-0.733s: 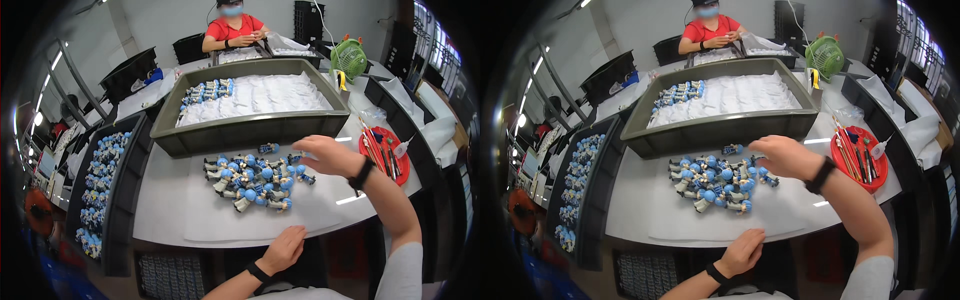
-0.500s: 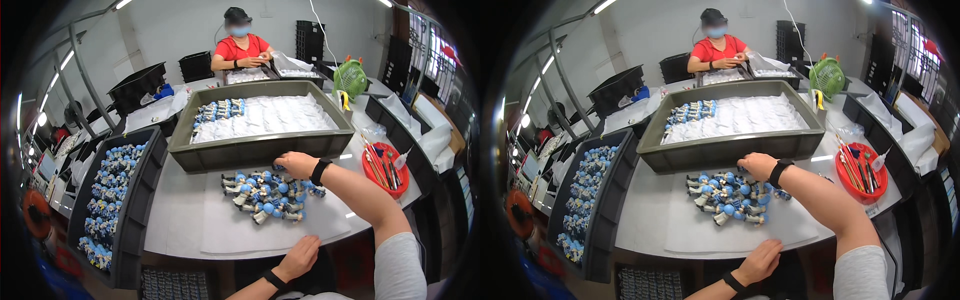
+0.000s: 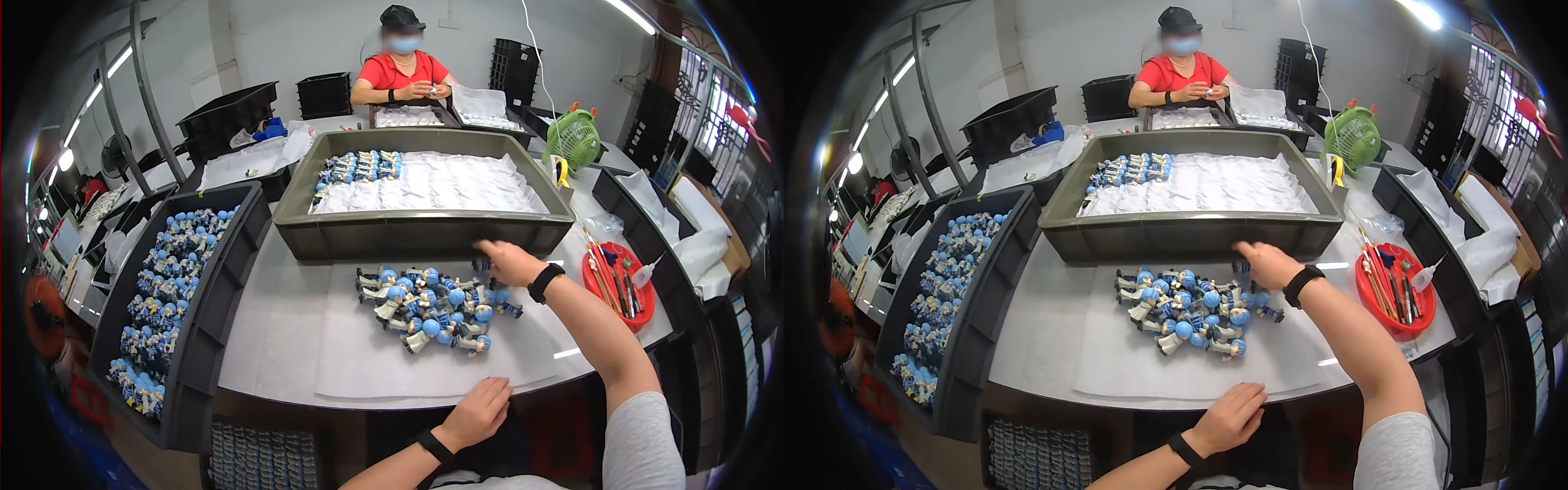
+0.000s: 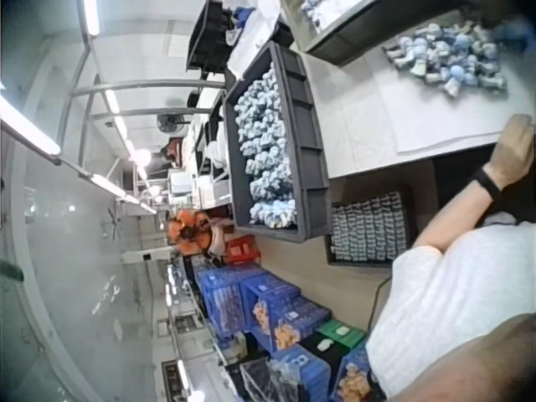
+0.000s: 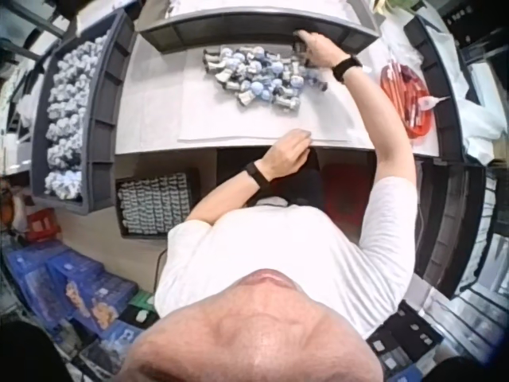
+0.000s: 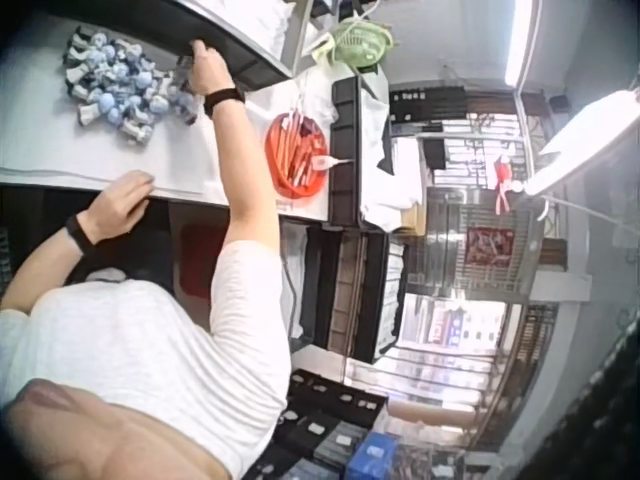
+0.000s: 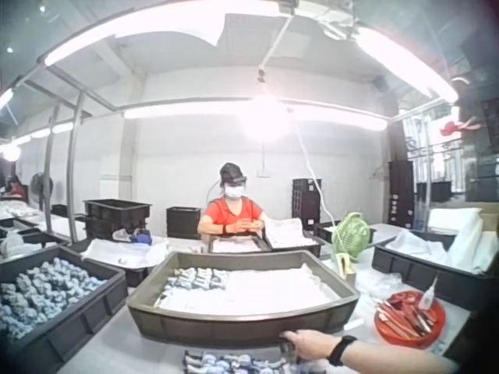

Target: The person lines a tray with white paper, then picks up small blue and white figurines from a bin and assembles them by hand. The person repeatedly picks up figurines, attaches parts, and places them on the table.

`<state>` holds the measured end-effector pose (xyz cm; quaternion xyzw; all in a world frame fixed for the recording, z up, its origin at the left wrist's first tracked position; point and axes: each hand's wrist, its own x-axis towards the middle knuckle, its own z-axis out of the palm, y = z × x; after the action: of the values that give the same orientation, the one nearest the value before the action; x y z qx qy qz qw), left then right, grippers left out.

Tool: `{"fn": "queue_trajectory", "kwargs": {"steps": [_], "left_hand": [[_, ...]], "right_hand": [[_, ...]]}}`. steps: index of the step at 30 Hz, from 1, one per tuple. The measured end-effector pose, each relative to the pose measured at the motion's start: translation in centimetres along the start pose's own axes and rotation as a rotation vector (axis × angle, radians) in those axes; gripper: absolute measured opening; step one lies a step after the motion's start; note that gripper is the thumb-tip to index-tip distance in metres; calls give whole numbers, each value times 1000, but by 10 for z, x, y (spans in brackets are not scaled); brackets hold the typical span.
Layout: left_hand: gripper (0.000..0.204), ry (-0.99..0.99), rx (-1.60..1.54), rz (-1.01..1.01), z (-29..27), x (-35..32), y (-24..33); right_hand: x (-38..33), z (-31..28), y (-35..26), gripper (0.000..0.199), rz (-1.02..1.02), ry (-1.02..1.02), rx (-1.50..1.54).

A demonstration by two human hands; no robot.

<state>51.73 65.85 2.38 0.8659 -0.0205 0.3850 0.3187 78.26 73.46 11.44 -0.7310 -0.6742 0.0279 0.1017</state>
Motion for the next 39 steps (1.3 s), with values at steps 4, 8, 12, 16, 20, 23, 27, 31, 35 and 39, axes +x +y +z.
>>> {"fn": "queue_trajectory", "kwargs": {"steps": [4, 8, 12, 16, 20, 23, 27, 31, 35, 39], "left_hand": [[28, 47, -160, -129, -7, -3, 0], [34, 200, -495, -460, -22, -1, 8], [57, 336, -934, -535, -48, 8, 10], [34, 354, -951, -543, -52, 14, 8], [28, 391, -947, -785, -62, 9, -2], [29, 402, -957, -830, -65, 6, -7], [29, 432, -1003, -898, -66, 5, -8], [29, 412, -1029, -938, -66, 1, -10], [28, 404, -1026, -925, -68, -1, -11], [27, 405, -1023, -915, -69, -1, -11]], "right_hand": [[-20, -25, -10, 63, 129, 204, 689], [-93, -48, -63, 58, 199, 125, 1463], [-144, -11, -117, 45, 409, 29, 1933], [-170, 41, -145, 27, 475, 51, 2074], [-171, 58, -168, 31, 431, 80, 1921], [-171, 63, -172, 47, 433, 48, 2010], [-169, 67, -171, 49, 469, -16, 2083], [-171, 69, -170, 48, 462, 6, 2095], [-171, 67, -171, 47, 453, 36, 2023], [-172, 68, -171, 46, 430, 29, 2018]]}}
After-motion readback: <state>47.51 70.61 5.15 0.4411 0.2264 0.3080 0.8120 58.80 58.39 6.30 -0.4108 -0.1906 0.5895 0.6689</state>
